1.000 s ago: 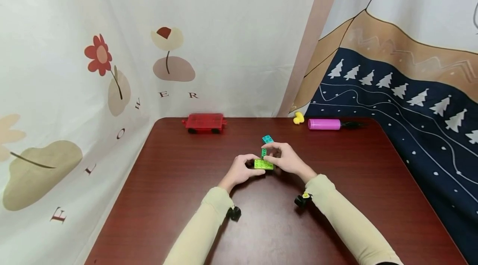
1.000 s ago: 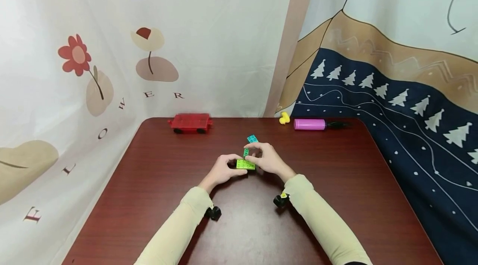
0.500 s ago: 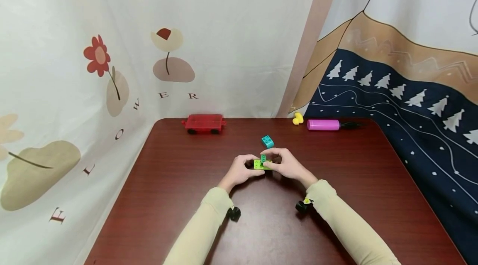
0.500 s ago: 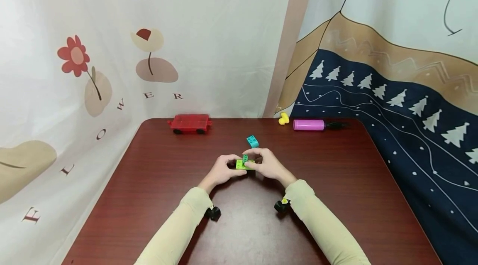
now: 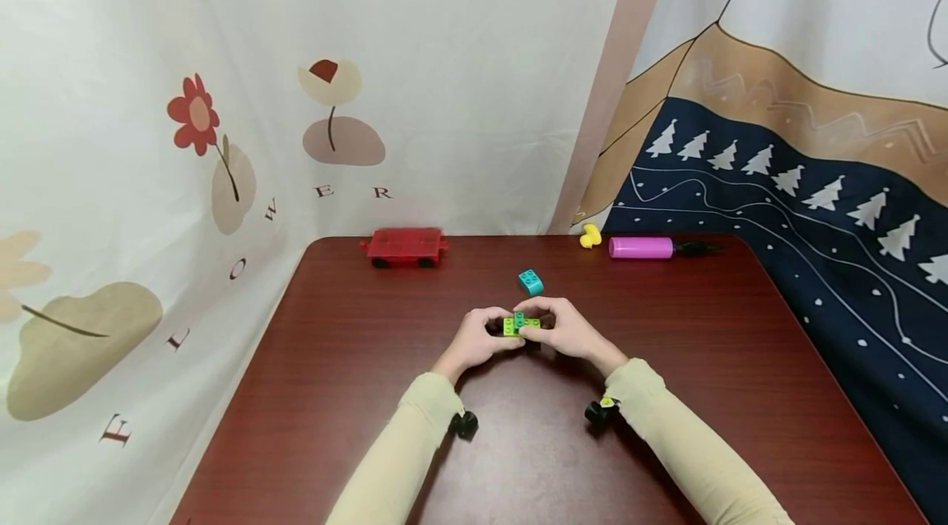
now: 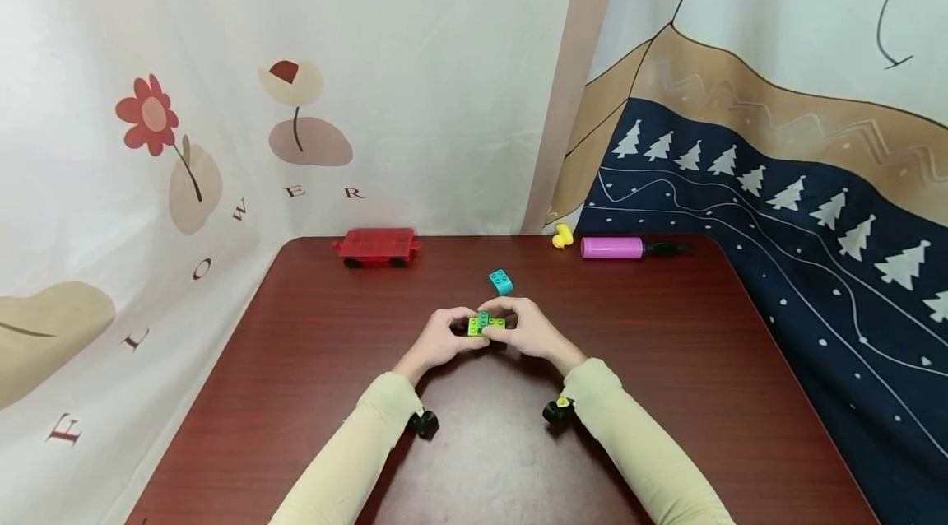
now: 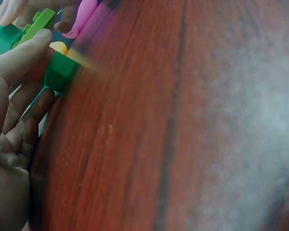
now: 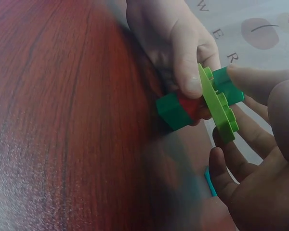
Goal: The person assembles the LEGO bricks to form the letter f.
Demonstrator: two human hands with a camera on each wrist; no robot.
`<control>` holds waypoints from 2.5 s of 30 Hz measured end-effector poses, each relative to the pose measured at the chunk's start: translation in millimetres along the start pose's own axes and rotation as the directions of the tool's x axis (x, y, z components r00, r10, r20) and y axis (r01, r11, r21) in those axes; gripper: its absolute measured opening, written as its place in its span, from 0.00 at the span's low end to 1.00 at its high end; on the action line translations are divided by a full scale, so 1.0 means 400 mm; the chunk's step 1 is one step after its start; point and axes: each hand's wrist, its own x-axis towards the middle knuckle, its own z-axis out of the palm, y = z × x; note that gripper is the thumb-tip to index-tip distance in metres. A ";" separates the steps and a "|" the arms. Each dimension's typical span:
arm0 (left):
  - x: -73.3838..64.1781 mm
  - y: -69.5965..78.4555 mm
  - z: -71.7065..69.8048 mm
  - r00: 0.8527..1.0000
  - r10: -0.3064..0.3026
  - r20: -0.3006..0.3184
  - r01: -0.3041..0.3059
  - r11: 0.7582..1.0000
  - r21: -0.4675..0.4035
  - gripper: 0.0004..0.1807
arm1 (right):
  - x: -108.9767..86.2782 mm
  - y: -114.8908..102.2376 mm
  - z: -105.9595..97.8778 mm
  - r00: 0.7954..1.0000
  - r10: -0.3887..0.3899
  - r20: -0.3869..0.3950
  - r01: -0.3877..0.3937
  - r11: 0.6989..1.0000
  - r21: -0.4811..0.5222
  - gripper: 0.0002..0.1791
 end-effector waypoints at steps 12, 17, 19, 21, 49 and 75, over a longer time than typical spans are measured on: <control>0.003 0.005 0.003 1.000 0.012 -0.010 -0.012 1.000 0.019 0.18 | -0.014 0.013 0.020 0.996 -0.035 -0.088 0.032 0.999 -0.035 0.19; 0.000 0.000 0.006 1.000 0.007 -0.002 -0.007 1.000 0.023 0.18 | -0.023 0.017 0.030 0.994 -0.028 -0.108 0.024 0.999 -0.036 0.20; -0.001 -0.002 0.006 1.000 0.013 0.001 -0.013 1.000 0.027 0.19 | -0.026 0.017 0.032 0.993 -0.026 -0.112 0.022 0.999 -0.033 0.19; -0.002 -0.003 0.007 1.000 0.019 0.001 -0.019 0.999 0.032 0.19 | -0.028 0.018 0.033 0.993 -0.029 -0.116 0.026 0.999 -0.027 0.19; 0.000 0.003 0.000 1.000 0.026 0.001 -0.026 0.998 0.055 0.16 | -0.007 -0.002 0.035 0.984 -0.134 -0.117 0.110 0.976 -0.188 0.16; -0.003 -0.001 -0.004 1.000 0.018 0.021 -0.019 0.998 0.059 0.18 | -0.029 -0.012 0.068 0.976 -0.030 -0.215 -0.006 0.986 -0.165 0.18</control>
